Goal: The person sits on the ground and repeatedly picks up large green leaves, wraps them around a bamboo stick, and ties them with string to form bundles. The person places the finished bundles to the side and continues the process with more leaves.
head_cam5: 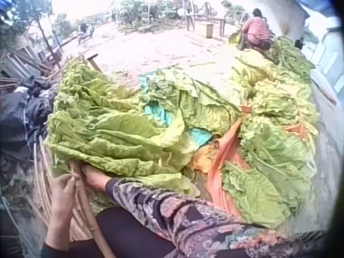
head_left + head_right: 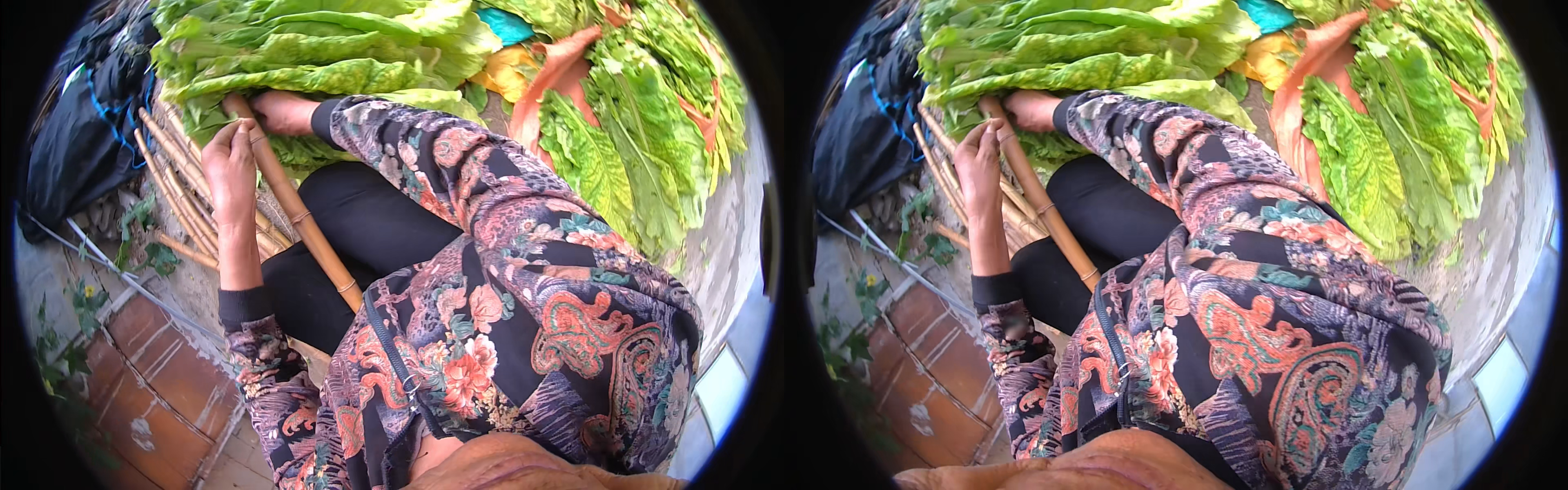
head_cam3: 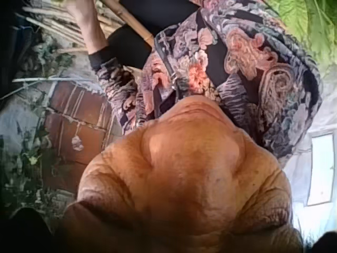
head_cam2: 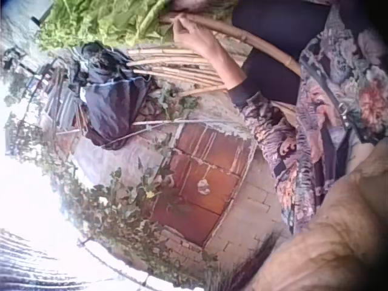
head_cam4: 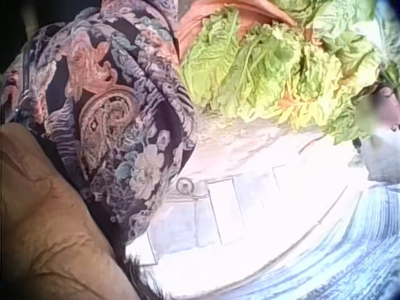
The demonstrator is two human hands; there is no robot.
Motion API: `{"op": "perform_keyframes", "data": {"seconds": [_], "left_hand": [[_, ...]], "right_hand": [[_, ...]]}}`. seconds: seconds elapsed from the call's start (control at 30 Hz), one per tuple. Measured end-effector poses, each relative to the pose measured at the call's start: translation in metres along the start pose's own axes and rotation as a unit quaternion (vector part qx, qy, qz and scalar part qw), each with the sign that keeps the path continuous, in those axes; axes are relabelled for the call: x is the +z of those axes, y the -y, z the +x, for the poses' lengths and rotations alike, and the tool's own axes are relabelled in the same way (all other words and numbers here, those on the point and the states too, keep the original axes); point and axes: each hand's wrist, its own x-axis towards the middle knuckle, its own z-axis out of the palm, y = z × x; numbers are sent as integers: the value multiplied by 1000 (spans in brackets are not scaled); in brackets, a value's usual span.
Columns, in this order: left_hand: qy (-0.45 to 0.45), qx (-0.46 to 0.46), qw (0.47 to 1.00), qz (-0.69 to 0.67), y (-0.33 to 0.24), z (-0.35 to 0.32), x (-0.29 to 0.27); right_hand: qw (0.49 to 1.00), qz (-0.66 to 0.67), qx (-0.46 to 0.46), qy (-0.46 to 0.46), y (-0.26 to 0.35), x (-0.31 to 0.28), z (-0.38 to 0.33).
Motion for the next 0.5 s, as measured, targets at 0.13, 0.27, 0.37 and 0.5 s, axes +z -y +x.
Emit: {"op": "perform_keyframes", "data": {"seconds": [0.13, 0.27, 0.37, 0.5], "left_hand": [[35, 65, 989, 129, -4, -33, 26], [-9, 145, 959, 242, 11, -46, 8], [-8, 139, 960, 243, 18, -40, 3], [-16, 108, 968, 224, 21, -31, -2]], "right_hand": [[955, -71, -245, -148, 31, -32, -107], [934, -232, 43, -267, -70, -112, -238], [768, -419, 329, -354, -178, -191, -366], [641, -444, 553, -293, -212, -205, -433]]}}
